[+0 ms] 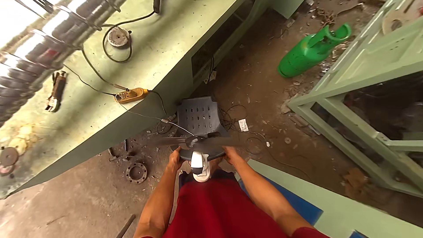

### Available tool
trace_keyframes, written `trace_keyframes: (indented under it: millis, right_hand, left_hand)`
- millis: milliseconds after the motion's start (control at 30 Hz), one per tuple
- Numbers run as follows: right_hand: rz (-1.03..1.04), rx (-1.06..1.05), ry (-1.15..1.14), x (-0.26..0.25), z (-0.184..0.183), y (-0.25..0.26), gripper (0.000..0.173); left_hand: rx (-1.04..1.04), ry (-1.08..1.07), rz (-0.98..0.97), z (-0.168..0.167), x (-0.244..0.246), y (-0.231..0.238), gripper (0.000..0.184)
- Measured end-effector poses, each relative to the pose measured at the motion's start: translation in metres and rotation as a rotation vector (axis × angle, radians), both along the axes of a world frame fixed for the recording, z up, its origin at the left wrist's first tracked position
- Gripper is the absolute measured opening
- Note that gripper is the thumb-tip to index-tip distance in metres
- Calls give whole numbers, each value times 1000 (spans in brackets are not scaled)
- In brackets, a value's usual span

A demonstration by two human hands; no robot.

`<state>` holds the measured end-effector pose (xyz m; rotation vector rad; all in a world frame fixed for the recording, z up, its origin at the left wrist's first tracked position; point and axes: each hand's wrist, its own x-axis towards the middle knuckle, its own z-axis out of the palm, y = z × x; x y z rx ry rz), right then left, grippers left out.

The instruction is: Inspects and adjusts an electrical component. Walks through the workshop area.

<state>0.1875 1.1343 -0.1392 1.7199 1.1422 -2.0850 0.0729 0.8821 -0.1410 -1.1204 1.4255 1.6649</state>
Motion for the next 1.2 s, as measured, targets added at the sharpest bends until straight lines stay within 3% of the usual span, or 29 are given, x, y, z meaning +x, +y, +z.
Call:
trace_keyframes:
  millis: [133, 400, 767, 1200]
  right_hand:
    - [24, 15, 1, 2, -8, 2, 46]
    - [-35, 87, 104, 7, -5, 1, 46]
    - [-44, 212, 157, 29, 19, 14, 31]
    - [-156, 172, 285, -21, 33, 101, 36]
  left_hand:
    - [94, -35, -13, 4, -6, -4, 37]
    - [20, 41, -91, -4, -9, -2, 30]
    - [47, 120, -101, 25, 4, 18, 28]
    - [123, 117, -110, 38, -44, 98, 34]
